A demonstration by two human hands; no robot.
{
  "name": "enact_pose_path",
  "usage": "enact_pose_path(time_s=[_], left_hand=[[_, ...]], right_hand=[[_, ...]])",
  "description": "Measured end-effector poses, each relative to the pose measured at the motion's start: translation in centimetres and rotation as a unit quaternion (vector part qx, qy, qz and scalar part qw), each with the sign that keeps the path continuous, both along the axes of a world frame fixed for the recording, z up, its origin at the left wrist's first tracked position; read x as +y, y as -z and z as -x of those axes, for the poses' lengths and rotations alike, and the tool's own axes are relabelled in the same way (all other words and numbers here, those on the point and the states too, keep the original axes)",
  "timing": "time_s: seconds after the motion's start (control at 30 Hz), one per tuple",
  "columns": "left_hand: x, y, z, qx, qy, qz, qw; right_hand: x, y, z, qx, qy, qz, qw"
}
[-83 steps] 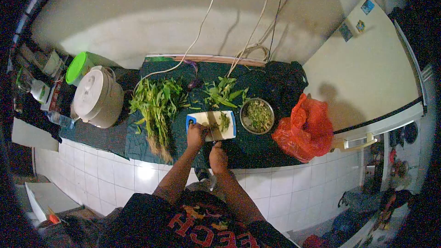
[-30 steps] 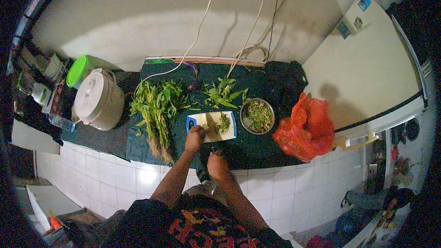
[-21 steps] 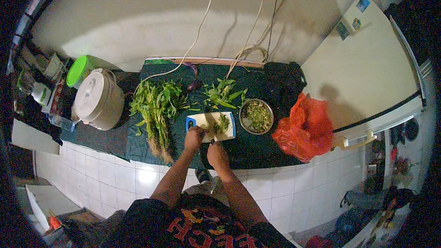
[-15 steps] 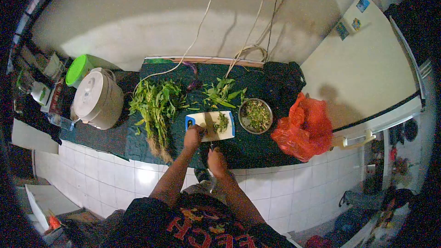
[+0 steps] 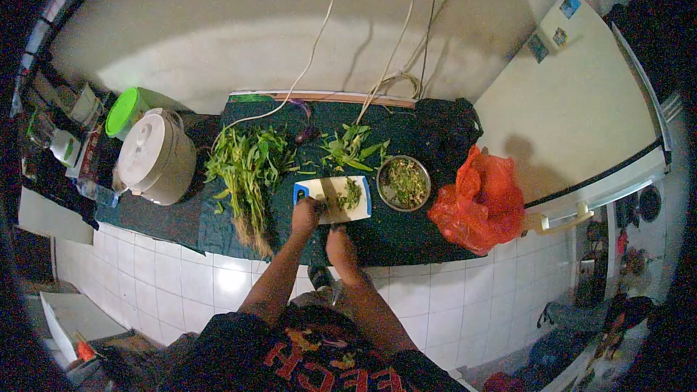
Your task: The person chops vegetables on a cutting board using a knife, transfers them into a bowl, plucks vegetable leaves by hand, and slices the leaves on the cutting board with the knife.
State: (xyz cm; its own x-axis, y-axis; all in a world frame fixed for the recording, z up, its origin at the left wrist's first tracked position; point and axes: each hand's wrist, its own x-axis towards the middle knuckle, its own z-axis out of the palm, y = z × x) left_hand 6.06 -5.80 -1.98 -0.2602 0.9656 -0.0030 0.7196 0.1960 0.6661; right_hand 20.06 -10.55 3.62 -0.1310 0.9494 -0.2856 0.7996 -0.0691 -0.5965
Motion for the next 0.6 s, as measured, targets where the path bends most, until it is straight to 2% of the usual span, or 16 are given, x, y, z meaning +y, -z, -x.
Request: enact_pose_path(time_s=[0.13,0.2,0.23,0.3,0.4,0.53,0.6], left_hand=[[-0.8,-0.4,-0.6,0.006,0.002,-0.008,1.000],[-1.5,0.0,-1.0,-0.012,-0.012,-0.092,0.996],[-1.5,0.0,-1.1,-0.013,-0.012,-0.093,0.996],[-1.5,-0.6,-1.4,-0.148,-0.068,-0.045,0.986],[-1.9,-1.8,-1.0,-0.092,-0.039,-0.090,0.991],[-1.0,-0.1,-0.2,-0.083,-0.044,-0.067,0.993],[-0.7,0.5,0.3,-0.071,-0.028,-0.041,0.996]], right_hand=[[1.1,-1.9,0.2,-0.019,-0.046,-0.002,0.999],[-0.3,-2.2,0.5,-0.025,-0.001,0.000,1.000],[-0.5,-1.0,0.6,-0.037,0.014,0.044,0.998],[-0.3,-0.1,0.6,-0.037,0.016,0.039,0.998],[0.7,-1.8,0.9,-0.036,0.001,0.046,0.998],[0.7,-3.0,1.2,-0.042,-0.015,0.040,0.998],[-0.5,0.4,0.9,-0.036,0.013,0.069,0.997]])
